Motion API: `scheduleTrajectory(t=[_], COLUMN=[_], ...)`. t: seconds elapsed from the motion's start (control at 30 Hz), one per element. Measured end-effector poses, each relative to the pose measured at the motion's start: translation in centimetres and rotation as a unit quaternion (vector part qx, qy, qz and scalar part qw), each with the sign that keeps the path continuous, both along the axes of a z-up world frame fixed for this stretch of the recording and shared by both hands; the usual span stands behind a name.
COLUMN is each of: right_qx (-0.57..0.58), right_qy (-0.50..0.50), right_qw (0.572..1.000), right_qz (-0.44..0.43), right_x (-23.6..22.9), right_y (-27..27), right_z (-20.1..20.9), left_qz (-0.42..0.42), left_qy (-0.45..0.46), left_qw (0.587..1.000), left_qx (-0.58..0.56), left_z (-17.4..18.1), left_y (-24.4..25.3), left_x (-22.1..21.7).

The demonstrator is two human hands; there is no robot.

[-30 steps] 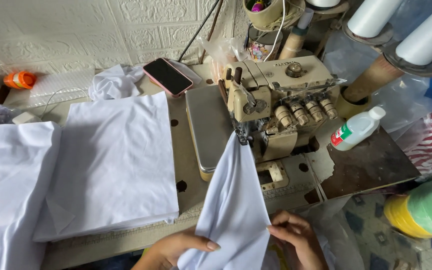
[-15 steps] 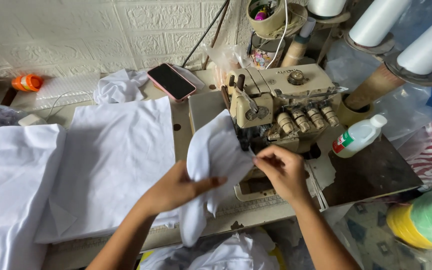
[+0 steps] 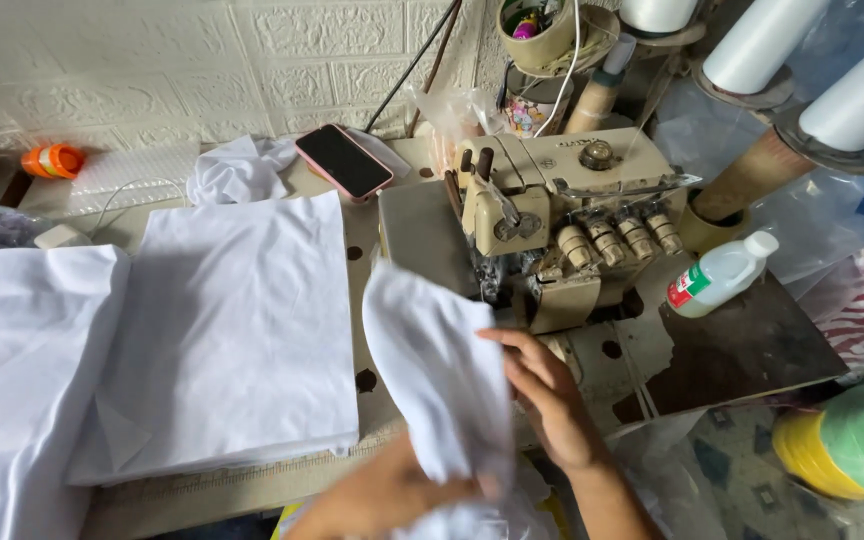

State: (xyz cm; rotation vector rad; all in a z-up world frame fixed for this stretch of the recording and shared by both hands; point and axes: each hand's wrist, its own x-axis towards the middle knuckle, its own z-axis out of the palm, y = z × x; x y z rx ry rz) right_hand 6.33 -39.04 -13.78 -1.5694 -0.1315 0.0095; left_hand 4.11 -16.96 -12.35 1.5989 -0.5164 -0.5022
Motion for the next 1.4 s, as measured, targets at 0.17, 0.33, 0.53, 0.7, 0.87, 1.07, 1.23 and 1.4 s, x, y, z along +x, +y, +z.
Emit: scheduleTrajectory(t=[0.17, 0.33, 0.53, 0.7, 0.87, 1.07, 1.23, 1.4], right_qx=[-0.039, -0.014, -0.002, 0.077, -0.082, 0.117, -0.070, 0.037], right_qy=[-0.118, -0.119, -0.211, -0.246, -0.301, -0.151, -0.203, -0.028], right_qw=[0.983, 0.990, 0.977, 0.959, 0.918, 0.911, 0.902, 0.928], right_qz=[-0.137, -0.071, 0.021, -0.118, 0.243, 0.366, 0.376, 0.370], right_x=[5.7, 3.8, -2.2, -5.9, -9.6, -2.7, -1.4, 1.1], right_y=[-5.3, -3.9, -4.2, -8.5, -1.7, 2.0, -0.1, -3.5], right_z=[-5.8, 0.3, 4.1, 0.5, 8.7, 6.7, 3.5, 1.3], left_qz=[-0.158, 0.056, -0.105, -0.068, 0.147, -0.030, -0.010, 0.067], left_qy=[-0.018, -0.104, 0.030, -0.032, -0.083, 0.124, 0.150, 0.100], left_qw=[0.924, 0.977, 0.987, 0.997, 0.917, 0.843, 0.822, 0.780], left_qx=[0.349, 0.175, -0.120, -0.002, -0.362, -0.522, -0.549, -0.614], left_z=[2.4, 4.7, 0.8, 2.7, 2.1, 2.9, 2.9, 1.7], left_y=[-1.0, -0.9, 0.5, 3.4, 2.1, -1.8, 1.2, 6.5], left_x=[-2.6, 0.1, 4.5, 4.0, 2.5, -2.1, -3.2, 0.4])
